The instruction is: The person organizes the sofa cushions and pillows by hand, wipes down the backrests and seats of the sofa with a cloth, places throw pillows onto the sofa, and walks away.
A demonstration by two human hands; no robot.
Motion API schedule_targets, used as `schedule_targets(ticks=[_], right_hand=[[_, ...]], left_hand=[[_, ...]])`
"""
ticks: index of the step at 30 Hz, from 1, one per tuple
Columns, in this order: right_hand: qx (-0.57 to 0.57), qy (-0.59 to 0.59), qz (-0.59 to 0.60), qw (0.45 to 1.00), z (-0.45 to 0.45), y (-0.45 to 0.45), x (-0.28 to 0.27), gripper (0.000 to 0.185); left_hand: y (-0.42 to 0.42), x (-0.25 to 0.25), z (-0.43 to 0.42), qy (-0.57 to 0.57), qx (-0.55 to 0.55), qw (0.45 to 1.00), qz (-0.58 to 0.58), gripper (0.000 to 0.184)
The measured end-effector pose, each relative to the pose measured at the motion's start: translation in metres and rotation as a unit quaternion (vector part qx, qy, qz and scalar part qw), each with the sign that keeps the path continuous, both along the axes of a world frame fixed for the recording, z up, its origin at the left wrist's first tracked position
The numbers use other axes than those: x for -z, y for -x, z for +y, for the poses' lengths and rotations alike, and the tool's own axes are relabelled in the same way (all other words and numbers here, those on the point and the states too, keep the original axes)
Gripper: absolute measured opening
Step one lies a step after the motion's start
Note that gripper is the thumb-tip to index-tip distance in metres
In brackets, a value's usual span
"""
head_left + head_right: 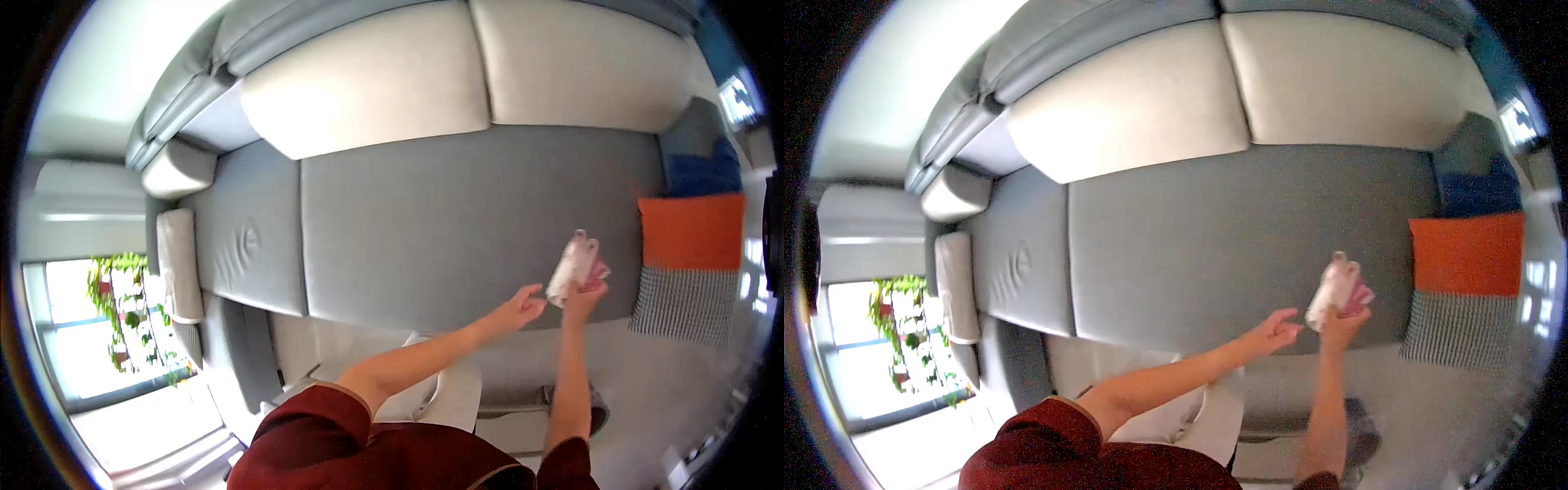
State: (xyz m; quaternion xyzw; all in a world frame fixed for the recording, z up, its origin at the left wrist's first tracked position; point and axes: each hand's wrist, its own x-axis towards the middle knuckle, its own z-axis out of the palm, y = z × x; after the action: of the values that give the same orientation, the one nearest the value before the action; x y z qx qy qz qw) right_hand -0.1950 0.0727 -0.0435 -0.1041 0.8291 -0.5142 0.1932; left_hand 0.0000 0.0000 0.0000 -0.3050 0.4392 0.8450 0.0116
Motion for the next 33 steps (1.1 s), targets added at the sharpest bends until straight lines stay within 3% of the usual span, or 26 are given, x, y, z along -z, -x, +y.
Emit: schedule_targets(ticks=[2, 3, 4, 5, 6, 7, 8, 9, 11, 13, 14, 15, 17, 18, 19, 20, 22, 23, 24, 25, 26, 27, 28, 29, 31, 33], right_hand=[[-0.034, -0.138, 0.106, 0.984, -0.009, 0.026, 0.001, 0.050], [0.012, 0.162, -0.026, 0.986, -0.135, 0.002, 0.064, 0.053], [0.038, 0.174, -0.084, 0.980, -0.132, 0.018, 0.033, 0.061], [-0.089, 0.004, 0.304, 0.948, -0.048, 0.058, 0.051, 0.060], [-0.113, -0.030, 0.340, 0.933, -0.073, 0.133, 0.023, 0.051], [-0.135, -0.062, 0.377, 0.914, -0.104, 0.209, -0.009, 0.043], [-0.136, -0.125, 0.368, 0.911, -0.102, 0.229, 0.044, 0.044], [-0.167, -0.171, 0.429, 0.871, -0.116, 0.270, 0.059, 0.046], [-0.222, -0.245, 0.474, 0.816, -0.111, 0.296, 0.126, 0.051], [-0.266, -0.384, 0.239, 0.851, -0.163, 0.150, 0.013, 0.047], [-0.354, -0.329, 0.174, 0.858, -0.160, 0.120, 0.025, 0.044], [-0.433, -0.271, 0.089, 0.855, -0.151, 0.089, 0.043, 0.042], [-0.519, -0.187, -0.025, 0.834, -0.152, -0.012, 0.008, 0.034], [-0.530, -0.145, -0.106, 0.829, -0.152, -0.070, -0.020, 0.032], [-0.568, -0.089, -0.188, 0.796, -0.157, -0.120, -0.064, 0.030], [-0.625, 0.022, -0.210, 0.752, -0.167, -0.155, -0.113, 0.029], [-0.689, 0.193, -0.238, 0.657, -0.181, -0.207, -0.189, 0.029], [-0.728, 0.221, -0.171, 0.626, -0.195, -0.223, -0.240, 0.025], [-0.745, 0.249, -0.140, 0.603, -0.191, -0.240, -0.293, 0.025], [-0.715, 0.336, -0.275, 0.548, -0.190, -0.254, -0.338, 0.024], [-0.678, 0.401, -0.337, 0.516, -0.187, -0.276, -0.366, 0.018], [-0.639, 0.461, -0.395, 0.472, -0.187, -0.297, -0.399, 0.014], [-0.634, 0.485, -0.380, 0.468, -0.186, -0.325, -0.417, 0.012], [-0.628, 0.508, -0.365, 0.464, -0.185, -0.353, -0.431, 0.015], [-0.620, 0.508, -0.404, 0.441, -0.185, -0.394, -0.465, 0.024], [-0.690, 0.476, -0.352, 0.416, -0.198, -0.453, -0.492, 0.020]], left_hand=[[-0.033, 0.003, 0.018, 0.054, 0.041, 0.992, -0.109, 0.049], [-0.131, 0.036, -0.072, 0.185, 0.008, 0.958, -0.221, 0.046], [-0.158, 0.056, -0.043, 0.182, -0.008, 0.955, -0.235, 0.046], [-0.172, 0.063, 0.044, 0.105, 0.007, 0.968, -0.228, 0.046], [-0.169, 0.134, 0.025, 0.172, -0.013, 0.960, -0.219, 0.042], [-0.204, 0.154, 0.065, 0.167, 0.007, 0.957, -0.238, 0.038], [-0.302, 0.102, 0.042, 0.099, -0.039, 0.951, -0.290, 0.033], [-0.308, 0.110, 0.056, 0.000, -0.123, 0.961, -0.248, 0.029], [-0.361, 0.067, 0.081, -0.032, -0.289, 0.940, -0.180, 0.025], [-0.420, 0.089, 0.124, 0.062, -0.275, 0.925, -0.254, 0.017], [-0.464, 0.078, 0.159, 0.123, -0.220, 0.899, -0.357, 0.016], [-0.485, 0.102, 0.189, 0.159, -0.208, 0.874, -0.410, 0.016], [-0.447, 0.006, 0.181, 0.027, -0.191, 0.840, -0.506, 0.021], [-0.435, -0.058, 0.162, -0.144, -0.163, 0.783, -0.583, 0.026], [-0.445, -0.061, 0.187, -0.152, -0.170, 0.778, -0.585, 0.026], [-0.447, -0.020, 0.206, -0.115, -0.181, 0.793, -0.571, 0.027], [-0.460, -0.053, 0.233, -0.106, -0.158, 0.787, -0.586, 0.028], [-0.441, -0.049, 0.212, -0.030, -0.107, 0.802, -0.587, 0.030], [-0.448, -0.077, 0.206, 0.034, -0.028, 0.794, -0.607, 0.032], [-0.460, -0.080, 0.200, 0.031, -0.032, 0.797, -0.602, 0.032], [-0.459, -0.044, 0.180, 0.010, -0.080, 0.806, -0.586, 0.038], [-0.484, -0.065, 0.186, -0.037, -0.095, 0.795, -0.599, 0.044], [-0.498, -0.075, 0.193, -0.042, -0.093, 0.797, -0.596, 0.044], [-0.512, -0.026, 0.163, -0.009, -0.149, 0.823, -0.548, 0.037], [-0.565, -0.048, 0.169, -0.008, -0.214, 0.828, -0.518, 0.024], [-0.633, 0.032, 0.183, 0.135, -0.178, 0.883, -0.413, 0.013]])
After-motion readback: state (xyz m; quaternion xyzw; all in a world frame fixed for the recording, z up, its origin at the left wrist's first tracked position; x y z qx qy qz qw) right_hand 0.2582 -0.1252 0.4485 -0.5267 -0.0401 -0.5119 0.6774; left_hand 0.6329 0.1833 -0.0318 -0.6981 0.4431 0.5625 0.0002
